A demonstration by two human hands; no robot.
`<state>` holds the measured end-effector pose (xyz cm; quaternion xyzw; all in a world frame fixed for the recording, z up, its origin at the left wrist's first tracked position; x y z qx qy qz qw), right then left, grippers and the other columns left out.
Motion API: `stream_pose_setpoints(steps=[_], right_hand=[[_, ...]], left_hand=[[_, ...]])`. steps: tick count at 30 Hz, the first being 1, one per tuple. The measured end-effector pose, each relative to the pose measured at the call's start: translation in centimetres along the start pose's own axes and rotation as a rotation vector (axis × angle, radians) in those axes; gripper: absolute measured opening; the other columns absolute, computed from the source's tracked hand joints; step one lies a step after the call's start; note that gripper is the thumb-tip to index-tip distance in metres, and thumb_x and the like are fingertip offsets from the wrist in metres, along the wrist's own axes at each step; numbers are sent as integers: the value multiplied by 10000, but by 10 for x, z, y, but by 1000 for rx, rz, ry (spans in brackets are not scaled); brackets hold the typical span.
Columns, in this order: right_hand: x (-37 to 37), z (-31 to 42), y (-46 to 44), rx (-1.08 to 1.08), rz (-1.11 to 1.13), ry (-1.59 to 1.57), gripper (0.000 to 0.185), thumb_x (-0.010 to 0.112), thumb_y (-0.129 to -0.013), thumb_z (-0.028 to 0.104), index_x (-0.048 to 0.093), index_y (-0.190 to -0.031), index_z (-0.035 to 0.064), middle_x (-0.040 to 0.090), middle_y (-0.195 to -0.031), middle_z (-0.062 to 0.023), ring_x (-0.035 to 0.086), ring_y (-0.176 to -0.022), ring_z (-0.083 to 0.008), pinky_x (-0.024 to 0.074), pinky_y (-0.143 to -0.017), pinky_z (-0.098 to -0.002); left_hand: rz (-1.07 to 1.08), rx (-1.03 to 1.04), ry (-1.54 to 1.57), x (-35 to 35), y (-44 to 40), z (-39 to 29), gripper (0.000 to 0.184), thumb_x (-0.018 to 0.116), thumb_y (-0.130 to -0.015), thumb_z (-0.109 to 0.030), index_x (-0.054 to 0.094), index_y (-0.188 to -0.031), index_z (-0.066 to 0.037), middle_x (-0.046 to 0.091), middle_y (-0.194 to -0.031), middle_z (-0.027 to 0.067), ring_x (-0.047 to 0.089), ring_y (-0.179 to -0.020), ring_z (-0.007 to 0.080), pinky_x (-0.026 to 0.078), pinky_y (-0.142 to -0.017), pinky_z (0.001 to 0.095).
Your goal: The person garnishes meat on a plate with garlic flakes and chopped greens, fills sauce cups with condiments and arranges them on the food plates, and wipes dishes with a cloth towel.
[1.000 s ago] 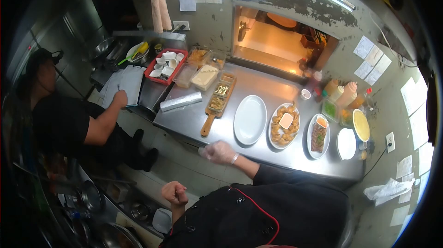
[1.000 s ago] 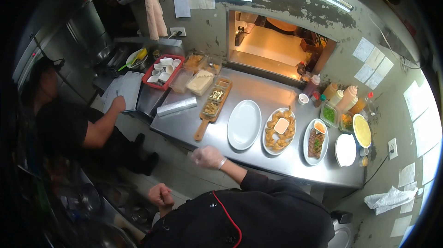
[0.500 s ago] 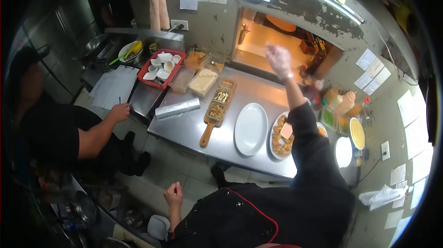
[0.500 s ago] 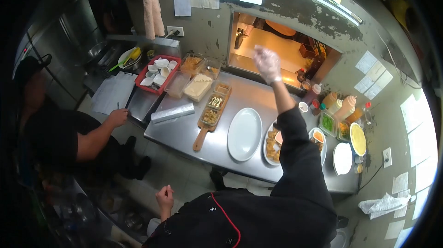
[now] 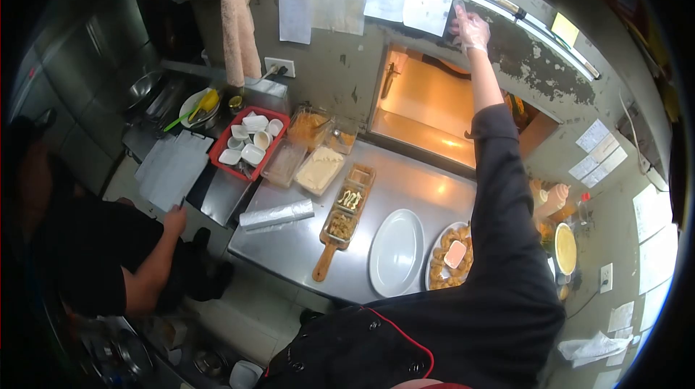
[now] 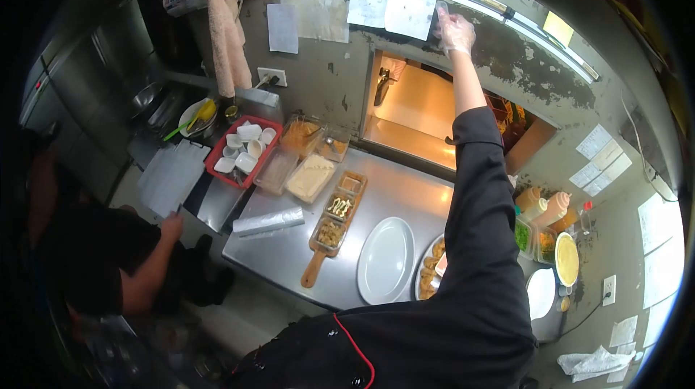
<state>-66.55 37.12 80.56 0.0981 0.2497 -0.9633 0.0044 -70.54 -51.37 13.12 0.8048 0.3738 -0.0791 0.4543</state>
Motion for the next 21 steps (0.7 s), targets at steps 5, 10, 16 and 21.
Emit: stream_pose_setpoints(steps=[5, 10, 16, 21], right_hand=[[20, 18, -10, 16, -42, -109, 314, 736, -708, 278, 652, -804, -9, 644, -670, -63, 551, -478, -96, 464, -472, -222], [19, 22, -19, -61, -113, 86, 272, 720, -707, 209, 662, -859, -9, 660, -748, -88, 616, -648, -143, 476, -604, -258], [6, 26, -2, -20, -139, 148, 233, 714, -691, 174, 678, -846, 5, 671, -767, -90, 627, -682, -147, 476, -660, -258], [-12, 5, -19, -69, -164, 187, 204, 717, -679, 194, 683, -799, 33, 669, -745, -91, 632, -667, -155, 477, -654, -267]], left_hand=[[50, -81, 57, -15, -29, 1, 153, 552, -800, -163, 631, -837, -37, 614, -697, 87, 614, -647, 220, 477, -569, 329], [19, -41, 147, -51, -75, 4, 147, 545, -795, -129, 620, -880, -35, 614, -734, 79, 615, -669, 214, 489, -573, 317], [-75, -46, 601, -86, -111, -30, 113, 485, -813, -35, 563, -889, -3, 574, -715, 88, 606, -661, 220, 494, -538, 297], [46, 30, 575, -74, -152, -25, 134, 489, -828, -29, 558, -937, 8, 587, -748, 107, 608, -657, 223, 516, -567, 307]])
Point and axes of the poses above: each hand's wrist, its own y-axis away from the middle knuckle, its own x-axis out of the palm, z = x × y, the point moved 6 cm from there along -y, towards the middle knuckle
